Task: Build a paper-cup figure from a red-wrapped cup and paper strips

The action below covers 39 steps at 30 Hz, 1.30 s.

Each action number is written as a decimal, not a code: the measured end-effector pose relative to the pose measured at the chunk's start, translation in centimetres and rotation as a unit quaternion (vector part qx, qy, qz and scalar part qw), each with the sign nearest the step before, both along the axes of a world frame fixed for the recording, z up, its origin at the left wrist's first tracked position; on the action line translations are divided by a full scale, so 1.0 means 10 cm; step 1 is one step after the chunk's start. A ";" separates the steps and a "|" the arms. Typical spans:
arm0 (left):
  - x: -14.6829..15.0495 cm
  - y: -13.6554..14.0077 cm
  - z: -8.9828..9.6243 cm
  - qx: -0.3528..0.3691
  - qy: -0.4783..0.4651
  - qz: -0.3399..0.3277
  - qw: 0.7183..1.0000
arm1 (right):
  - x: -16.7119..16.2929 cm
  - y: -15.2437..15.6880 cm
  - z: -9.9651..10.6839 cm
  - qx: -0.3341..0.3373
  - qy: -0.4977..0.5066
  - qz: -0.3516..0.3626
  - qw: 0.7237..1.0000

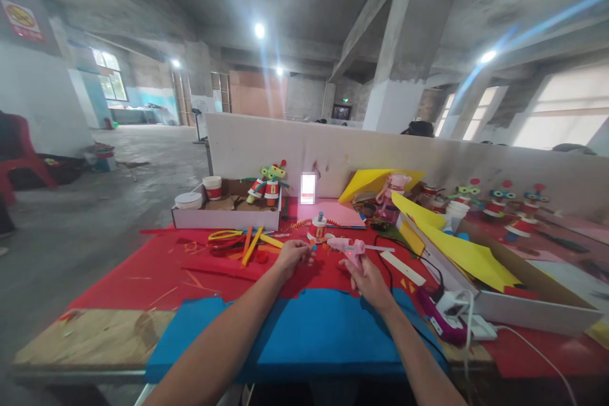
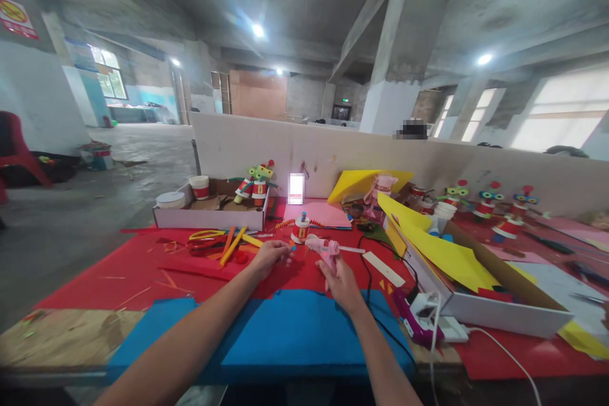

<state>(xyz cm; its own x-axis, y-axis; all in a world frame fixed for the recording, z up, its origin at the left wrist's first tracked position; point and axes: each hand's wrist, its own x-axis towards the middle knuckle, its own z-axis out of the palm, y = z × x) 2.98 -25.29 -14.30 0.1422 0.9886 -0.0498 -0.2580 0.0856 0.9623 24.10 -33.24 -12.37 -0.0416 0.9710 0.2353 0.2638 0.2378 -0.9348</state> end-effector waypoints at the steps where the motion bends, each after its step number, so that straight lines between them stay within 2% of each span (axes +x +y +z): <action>1: 0.00 0.00 0.00 -0.004 -0.002 -0.001 1.000 | -0.02 -0.02 0.01 0.021 -0.022 -0.005 1.000; 9: -0.01 -0.02 -0.01 -0.014 -0.015 -0.016 1.000 | -0.08 -0.06 0.01 0.137 -0.163 -0.007 0.977; 16: -0.01 -0.01 -0.03 -0.015 -0.016 -0.021 1.000 | -0.11 -0.02 -0.09 0.149 -0.202 -0.002 0.968; 26: 0.00 0.01 -0.02 -0.025 -0.003 -0.024 0.999 | -0.14 -0.05 -0.04 0.161 -0.232 -0.001 0.959; 39: 0.02 -0.02 0.01 -0.027 0.004 -0.017 0.999 | -0.13 -0.03 -0.07 0.170 -0.247 -0.007 0.954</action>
